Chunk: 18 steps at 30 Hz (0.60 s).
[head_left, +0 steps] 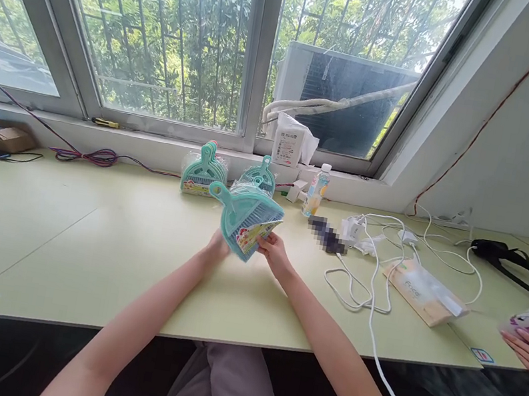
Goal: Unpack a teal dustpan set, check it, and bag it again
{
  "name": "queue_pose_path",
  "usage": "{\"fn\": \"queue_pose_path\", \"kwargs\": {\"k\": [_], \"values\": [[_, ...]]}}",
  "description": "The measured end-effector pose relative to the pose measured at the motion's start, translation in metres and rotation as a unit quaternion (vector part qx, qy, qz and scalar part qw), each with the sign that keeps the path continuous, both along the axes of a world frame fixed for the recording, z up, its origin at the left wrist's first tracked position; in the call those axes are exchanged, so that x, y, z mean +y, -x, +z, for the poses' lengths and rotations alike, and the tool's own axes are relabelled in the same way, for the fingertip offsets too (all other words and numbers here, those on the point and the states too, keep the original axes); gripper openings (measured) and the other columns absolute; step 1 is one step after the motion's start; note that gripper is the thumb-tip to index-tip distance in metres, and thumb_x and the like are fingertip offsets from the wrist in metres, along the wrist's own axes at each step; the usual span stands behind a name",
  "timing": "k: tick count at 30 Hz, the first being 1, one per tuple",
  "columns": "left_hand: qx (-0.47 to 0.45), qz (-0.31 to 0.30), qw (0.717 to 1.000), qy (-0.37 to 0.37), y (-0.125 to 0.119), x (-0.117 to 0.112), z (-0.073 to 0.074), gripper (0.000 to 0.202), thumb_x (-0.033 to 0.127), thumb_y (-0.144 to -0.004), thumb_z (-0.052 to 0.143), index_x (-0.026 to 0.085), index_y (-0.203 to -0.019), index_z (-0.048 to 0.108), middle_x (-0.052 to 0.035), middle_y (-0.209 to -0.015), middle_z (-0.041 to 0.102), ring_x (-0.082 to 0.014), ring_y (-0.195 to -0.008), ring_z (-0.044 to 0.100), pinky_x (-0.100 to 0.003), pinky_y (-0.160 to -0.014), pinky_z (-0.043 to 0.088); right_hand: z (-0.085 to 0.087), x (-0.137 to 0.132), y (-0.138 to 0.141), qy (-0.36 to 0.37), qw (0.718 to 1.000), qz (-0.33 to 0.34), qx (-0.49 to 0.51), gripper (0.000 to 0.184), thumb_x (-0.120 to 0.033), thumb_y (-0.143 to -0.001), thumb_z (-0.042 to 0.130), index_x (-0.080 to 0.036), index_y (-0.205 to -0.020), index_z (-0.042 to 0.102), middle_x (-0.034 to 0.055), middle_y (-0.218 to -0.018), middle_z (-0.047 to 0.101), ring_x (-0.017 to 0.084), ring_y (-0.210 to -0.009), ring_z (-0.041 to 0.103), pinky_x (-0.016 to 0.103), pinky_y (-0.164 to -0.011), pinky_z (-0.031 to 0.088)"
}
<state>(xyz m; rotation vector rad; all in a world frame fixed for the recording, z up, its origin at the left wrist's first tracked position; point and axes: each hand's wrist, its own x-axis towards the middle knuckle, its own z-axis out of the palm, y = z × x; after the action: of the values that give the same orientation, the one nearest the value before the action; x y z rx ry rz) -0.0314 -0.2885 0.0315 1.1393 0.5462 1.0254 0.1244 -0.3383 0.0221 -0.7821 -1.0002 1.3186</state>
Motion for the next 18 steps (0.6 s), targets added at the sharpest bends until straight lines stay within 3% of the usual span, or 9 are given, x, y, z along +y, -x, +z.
{"fn": "queue_pose_path", "kwargs": {"k": [2, 6, 8, 12, 18], "values": [[-0.012, 0.016, 1.000, 0.022, 0.005, 0.003, -0.001, 0.077, 0.080, -0.079, 0.030, 0.019, -0.113, 0.060, -0.0120, -0.109, 0.068, -0.0329, -0.122, 0.051, -0.049, -0.102, 0.042, -0.003, 0.006, -0.005, 0.004, 0.998, -0.054, 0.032, 0.036, -0.032, -0.059, 0.083, -0.017, -0.088, 0.067, 0.0064, -0.096, 0.073, 0.023, -0.089, 0.069, 0.040, -0.083, 0.057], [-0.045, -0.012, 0.998, 0.033, 0.008, -0.008, 0.002, 0.083, 0.085, -0.073, 0.032, 0.018, -0.113, 0.061, -0.0129, -0.119, 0.065, -0.0341, -0.127, 0.047, -0.048, -0.101, 0.043, -0.007, 0.011, -0.008, 0.026, 0.991, -0.111, 0.069, 0.032, -0.025, -0.060, 0.082, -0.018, -0.086, 0.065, 0.0049, -0.095, 0.072, 0.023, -0.090, 0.068, 0.042, -0.087, 0.056], [-0.040, 0.004, 0.999, 0.015, 0.004, -0.014, 0.001, 0.075, 0.079, -0.075, 0.044, 0.021, -0.119, 0.057, -0.0113, -0.125, 0.062, -0.0331, -0.127, 0.047, -0.047, -0.098, 0.045, -0.009, 0.011, -0.007, 0.029, 0.990, -0.117, 0.068, 0.030, -0.024, -0.062, 0.081, -0.018, -0.087, 0.065, 0.0049, -0.097, 0.072, 0.023, -0.092, 0.068, 0.042, -0.088, 0.056], [0.045, 0.052, 0.998, -0.008, -0.002, -0.020, -0.004, 0.066, 0.051, -0.071, 0.072, 0.026, -0.126, 0.046, -0.0095, -0.131, 0.056, -0.0301, -0.119, 0.054, -0.045, -0.091, 0.050, -0.009, 0.010, -0.007, 0.034, 0.992, -0.112, 0.050, 0.027, -0.022, -0.065, 0.079, -0.018, -0.088, 0.066, 0.0050, -0.099, 0.072, 0.022, -0.092, 0.068, 0.040, -0.087, 0.057], [0.105, 0.045, 0.992, -0.051, 0.004, -0.020, -0.002, 0.066, 0.046, -0.073, 0.072, 0.027, -0.126, 0.038, -0.0086, -0.122, 0.059, -0.0259, -0.105, 0.062, -0.046, -0.083, 0.054, -0.006, 0.011, -0.014, 0.065, 0.995, -0.072, 0.024, 0.018, -0.013, -0.069, 0.072, -0.015, -0.086, 0.065, 0.0060, -0.094, 0.072, 0.020, -0.085, 0.069, 0.034, -0.079, 0.059]]}}
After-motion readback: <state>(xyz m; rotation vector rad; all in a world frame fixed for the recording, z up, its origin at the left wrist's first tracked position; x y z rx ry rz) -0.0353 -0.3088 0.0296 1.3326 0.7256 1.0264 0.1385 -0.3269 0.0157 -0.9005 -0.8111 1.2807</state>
